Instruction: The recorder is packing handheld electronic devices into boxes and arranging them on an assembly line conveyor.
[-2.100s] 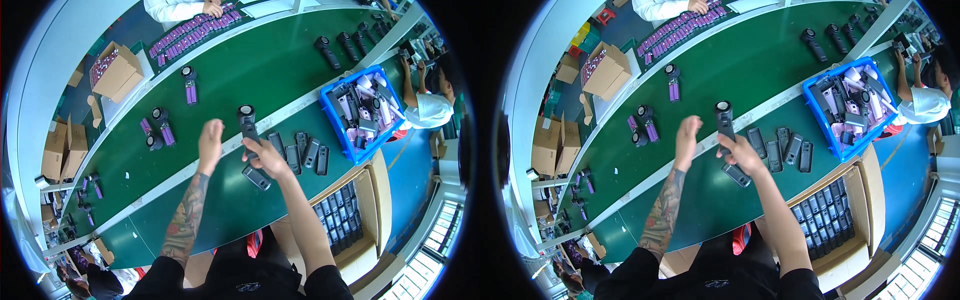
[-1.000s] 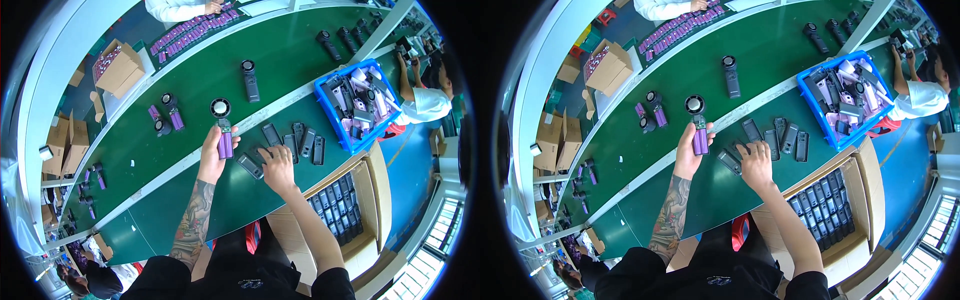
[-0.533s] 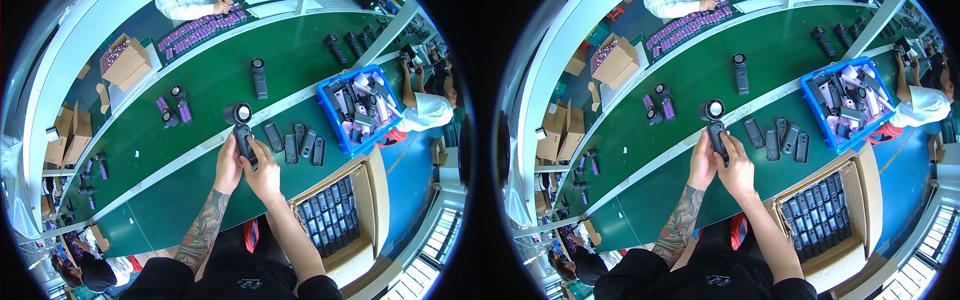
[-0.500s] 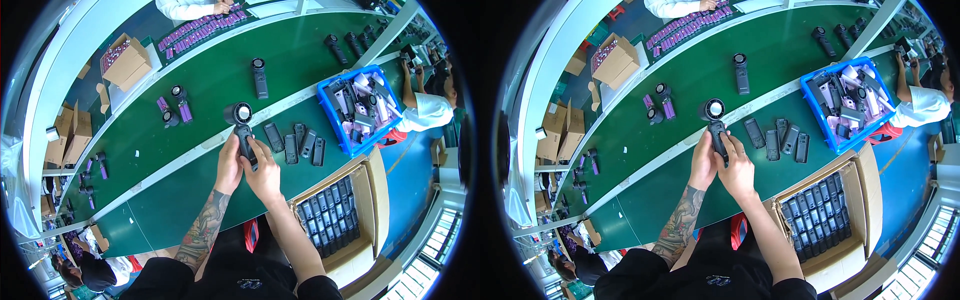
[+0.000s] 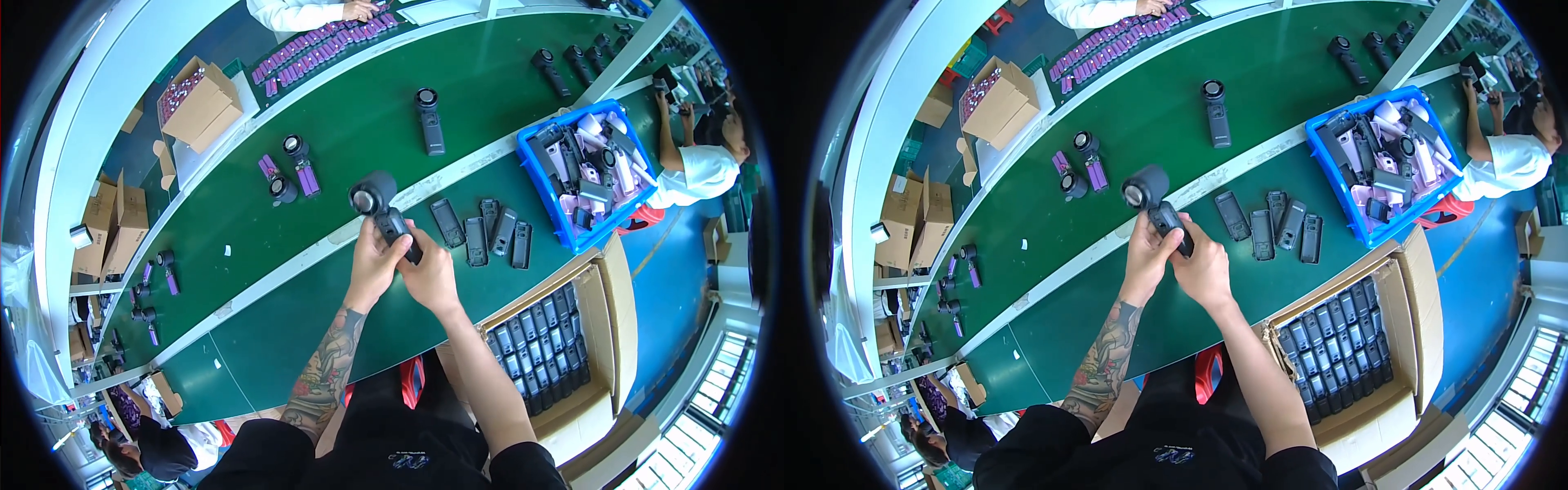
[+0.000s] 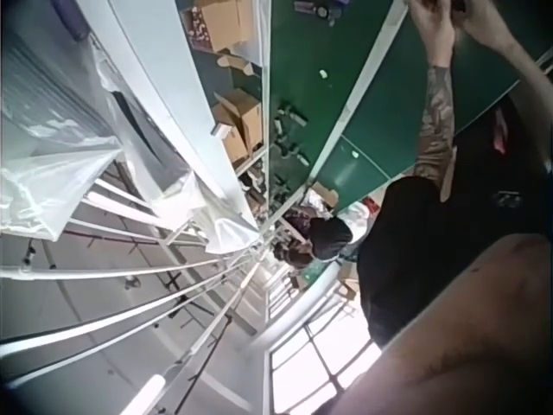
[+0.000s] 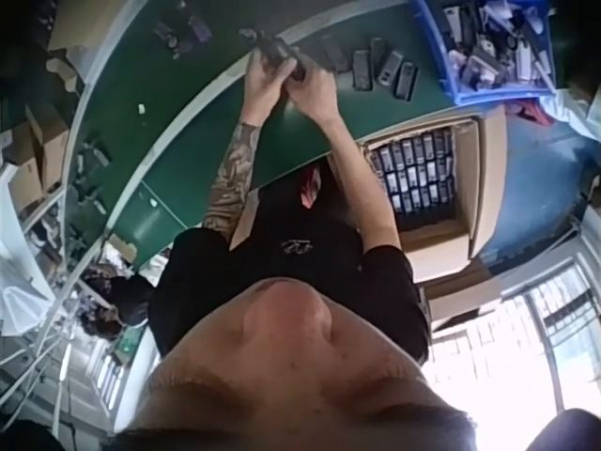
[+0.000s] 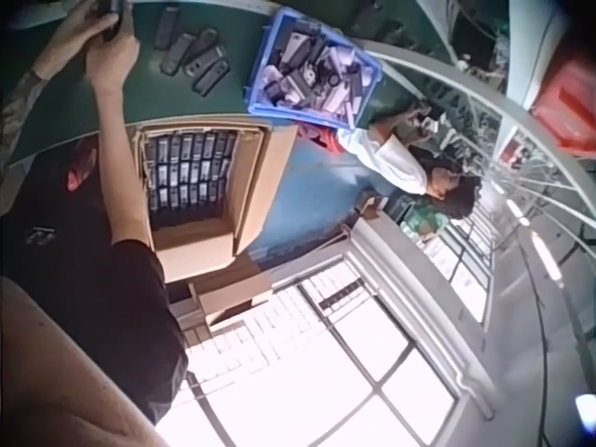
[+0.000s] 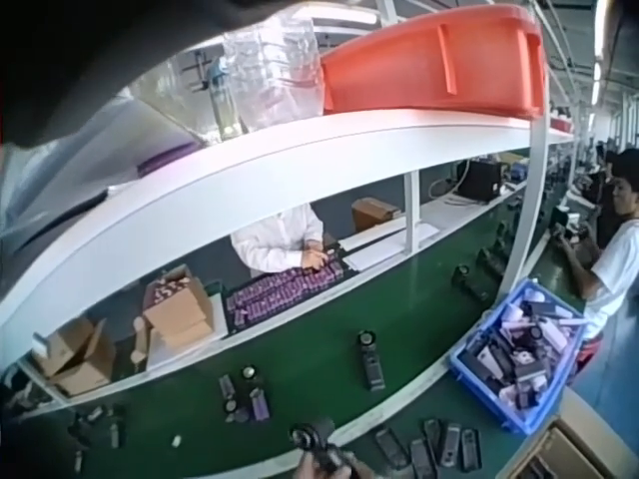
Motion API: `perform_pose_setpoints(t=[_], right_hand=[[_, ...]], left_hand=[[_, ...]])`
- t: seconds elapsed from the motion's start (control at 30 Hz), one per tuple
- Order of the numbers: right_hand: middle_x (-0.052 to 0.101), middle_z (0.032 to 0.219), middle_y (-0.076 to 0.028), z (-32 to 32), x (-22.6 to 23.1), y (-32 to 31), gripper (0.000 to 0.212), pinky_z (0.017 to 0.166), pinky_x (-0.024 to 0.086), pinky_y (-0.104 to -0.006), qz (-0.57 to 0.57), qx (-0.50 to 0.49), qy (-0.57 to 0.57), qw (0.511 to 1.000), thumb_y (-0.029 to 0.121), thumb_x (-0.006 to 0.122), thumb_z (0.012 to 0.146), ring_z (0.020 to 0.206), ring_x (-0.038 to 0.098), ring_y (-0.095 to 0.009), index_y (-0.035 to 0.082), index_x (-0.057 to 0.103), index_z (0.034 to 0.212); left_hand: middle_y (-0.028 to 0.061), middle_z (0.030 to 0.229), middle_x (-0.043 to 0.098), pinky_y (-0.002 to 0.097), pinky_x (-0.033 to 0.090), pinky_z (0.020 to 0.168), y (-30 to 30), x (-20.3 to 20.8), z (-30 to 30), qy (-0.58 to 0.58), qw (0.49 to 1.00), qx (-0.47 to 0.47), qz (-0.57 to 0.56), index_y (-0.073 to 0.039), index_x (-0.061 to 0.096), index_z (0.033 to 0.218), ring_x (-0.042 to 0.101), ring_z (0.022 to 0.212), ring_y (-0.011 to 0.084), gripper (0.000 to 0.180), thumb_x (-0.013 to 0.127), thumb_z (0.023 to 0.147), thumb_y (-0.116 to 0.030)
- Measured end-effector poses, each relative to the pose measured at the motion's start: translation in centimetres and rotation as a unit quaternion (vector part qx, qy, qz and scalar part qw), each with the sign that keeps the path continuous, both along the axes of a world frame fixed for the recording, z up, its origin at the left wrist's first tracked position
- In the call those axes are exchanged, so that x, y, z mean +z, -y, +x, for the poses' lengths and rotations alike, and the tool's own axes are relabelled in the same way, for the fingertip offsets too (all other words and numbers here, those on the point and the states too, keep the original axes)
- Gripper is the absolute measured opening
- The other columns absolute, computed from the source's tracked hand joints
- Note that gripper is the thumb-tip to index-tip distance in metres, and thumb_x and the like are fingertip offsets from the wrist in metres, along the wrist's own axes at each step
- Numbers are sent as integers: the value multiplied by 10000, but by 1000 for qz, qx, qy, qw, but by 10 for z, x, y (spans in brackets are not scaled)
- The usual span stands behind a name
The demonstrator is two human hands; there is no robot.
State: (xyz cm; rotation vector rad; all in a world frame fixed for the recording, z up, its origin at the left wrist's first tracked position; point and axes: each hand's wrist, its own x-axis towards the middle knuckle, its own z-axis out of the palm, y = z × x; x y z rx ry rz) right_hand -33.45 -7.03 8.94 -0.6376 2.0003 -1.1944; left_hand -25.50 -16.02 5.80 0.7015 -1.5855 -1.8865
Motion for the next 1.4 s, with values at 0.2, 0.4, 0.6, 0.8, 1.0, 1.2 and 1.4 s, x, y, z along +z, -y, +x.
perform_pose_setpoints(t=[0.2, 0.4, 0.6, 0.8, 1.0, 1.2, 1.4], right_hand=[[660, 905, -118, 1, -20, 20, 402, 630, 473, -288, -32, 15, 19, 999, 144, 673, 845, 653, 575, -176, -57, 602, 1186], [645, 894, -95, -43, -68, 26, 379, 674, 487, -276, -152, -16, 433, 888, 150, 663, 872, 665, 557, -171, -51, 588, 1184], [628, 1009, -147, -52, -89, 73, 424, 723, 523, -308, -134, -98, 330, 929, 119, 656, 868, 715, 592, -229, -26, 546, 1251], [572, 1139, -222, -65, -101, 36, 510, 733, 545, -351, 69, -79, -510, 854, 112, 669, 830, 743, 622, -296, 9, 515, 1306], [522, 1230, -214, -65, -94, 13, 536, 726, 539, -361, 219, 54, -381, 897, 68, 652, 803, 831, 627, -319, 12, 500, 1314], [574, 1143, -205, -70, -21, -8, 463, 745, 545, -351, 87, -46, -124, 987, 87, 670, 808, 816, 635, -308, 33, 573, 1258], [612, 1184, -181, -38, -19, -9, 405, 809, 535, -327, -83, -140, 77, 984, 73, 672, 824, 899, 657, -278, 38, 621, 1225]], left_hand=[[150, 1173, 650, 315, 489, 925, 25, -7, 6, 80, 996, -15, 39, -10, 474, 1335, 628, 1020, 213, 426, 595, 983, -218], [177, 1239, 594, 386, 454, 978, 104, -56, 27, 204, 970, 66, -112, 6, 468, 1338, 588, 1103, 304, 460, 580, 966, -241], [240, 1341, 479, 461, 484, 919, 195, -112, 6, 374, 756, 168, -511, 57, 469, 1291, 565, 1126, 379, 496, 605, 912, -231], [264, 1242, 544, 458, 524, 825, 212, -102, -45, 534, 732, 148, -395, 87, 465, 1246, 617, 1014, 392, 494, 620, 877, -203], [207, 1002, 654, 387, 544, 715, 222, -97, -41, 410, 900, 88, -122, 93, 549, 1162, 662, 809, 321, 429, 666, 839, -164], [168, 1080, 658, 274, 555, 743, 137, -56, -16, 96, 966, 15, 240, 53, 583, 1122, 687, 840, 223, 274, 652, 862, -1], [133, 1214, 626, 293, 545, 826, 57, -25, -13, -53, 957, 35, 283, 4, 542, 1227, 653, 978, 205, 311, 596, 989, -188]])
